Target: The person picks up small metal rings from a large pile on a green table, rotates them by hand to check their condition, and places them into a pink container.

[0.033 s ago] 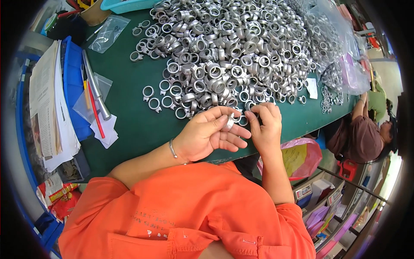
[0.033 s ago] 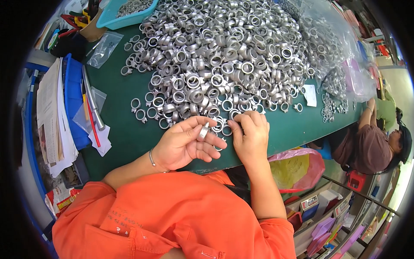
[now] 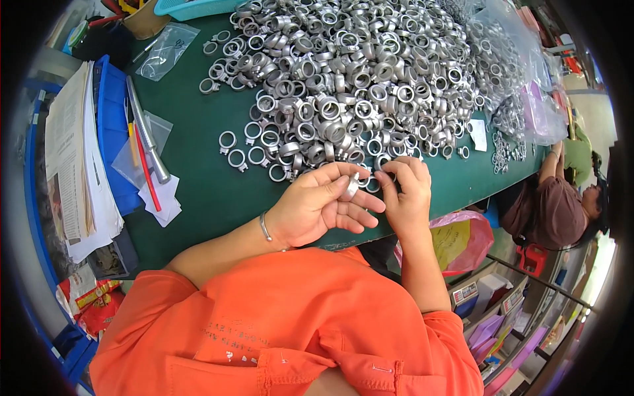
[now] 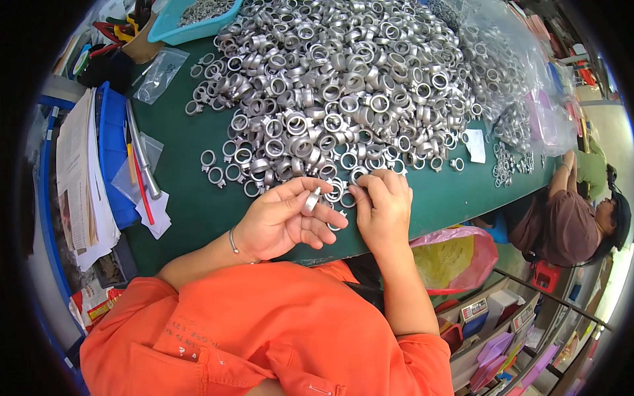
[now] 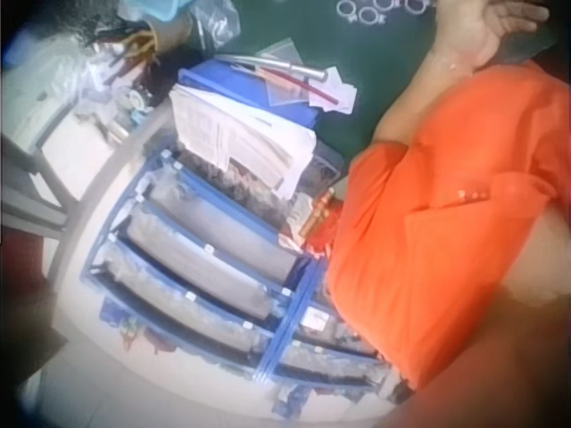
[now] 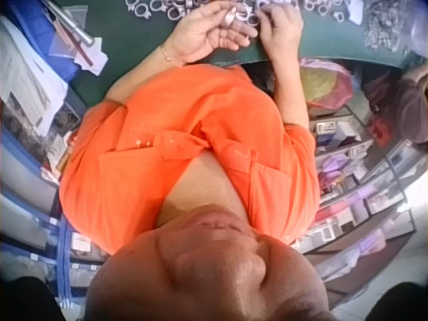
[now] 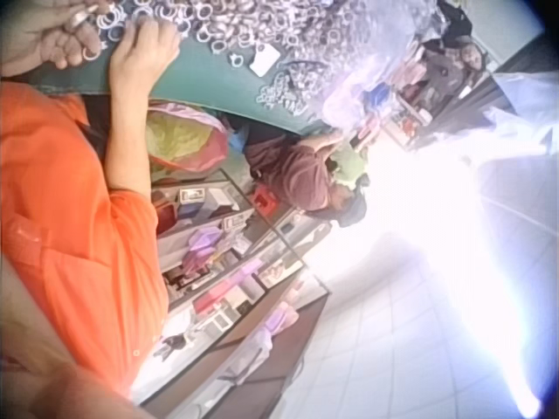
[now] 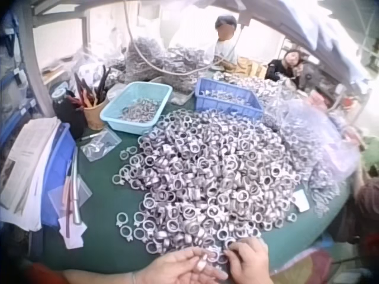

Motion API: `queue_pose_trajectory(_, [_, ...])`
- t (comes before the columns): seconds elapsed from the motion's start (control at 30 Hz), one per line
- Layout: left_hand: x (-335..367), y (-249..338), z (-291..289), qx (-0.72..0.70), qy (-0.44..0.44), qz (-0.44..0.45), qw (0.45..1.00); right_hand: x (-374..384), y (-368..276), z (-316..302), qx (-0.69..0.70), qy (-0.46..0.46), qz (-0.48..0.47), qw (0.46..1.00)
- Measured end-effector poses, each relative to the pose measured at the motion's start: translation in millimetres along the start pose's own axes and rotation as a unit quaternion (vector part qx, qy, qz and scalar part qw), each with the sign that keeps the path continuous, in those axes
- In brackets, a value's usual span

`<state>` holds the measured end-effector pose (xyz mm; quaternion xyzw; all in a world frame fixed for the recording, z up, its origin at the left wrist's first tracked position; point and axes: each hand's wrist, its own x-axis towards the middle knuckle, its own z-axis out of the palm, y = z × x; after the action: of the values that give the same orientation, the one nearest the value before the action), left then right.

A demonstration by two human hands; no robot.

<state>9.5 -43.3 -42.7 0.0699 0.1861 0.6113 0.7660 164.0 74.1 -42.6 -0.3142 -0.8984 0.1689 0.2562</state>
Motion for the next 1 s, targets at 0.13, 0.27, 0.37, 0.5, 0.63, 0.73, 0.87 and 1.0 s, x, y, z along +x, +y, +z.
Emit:
queue_pose_trajectory(0.13, [1, -6, -2, 0.051, -0.008, 0.054, 0.997, -5, -27, -8, 0.098, 0.076, -0.032, 0.992])
queue_pose_trajectory(0.27, [-1, -8, 1, 0.183, -0.007, 0.141, 0.973, -4, -36, -13, 0.141, 0.057, -0.022, 0.988])
queue_pose_trajectory(0.37, [1, -12, 2, 0.252, 0.028, 0.209, 0.944, 1, -38, -18, 0.168, 0.025, -0.046, 0.984])
queue_pose_trajectory(0.5, [4, -12, -7, 0.404, 0.047, 0.278, 0.87, -1, -42, -6, 0.278, -0.003, -0.088, 0.957])
queue_pose_trajectory(0.63, [-1, -5, 2, 0.336, 0.055, 0.189, 0.921, -7, -42, -4, 0.18, 0.065, -0.12, 0.974])
queue_pose_trajectory(0.73, [-2, -4, 8, 0.186, 0.076, 0.035, 0.979, -5, -34, -11, 0.192, 0.054, -0.15, 0.968])
queue_pose_trajectory(0.87, [-1, -3, 1, 0.132, 0.078, 0.001, 0.988, 4, -6, -1, 0.044, 0.029, -0.014, 0.998])
queue_pose_trajectory(1.0, [-3, -3, 6, 0.203, 0.116, 0.028, 0.972, 9, 2, 2, 0.027, -0.013, -0.023, 0.999])
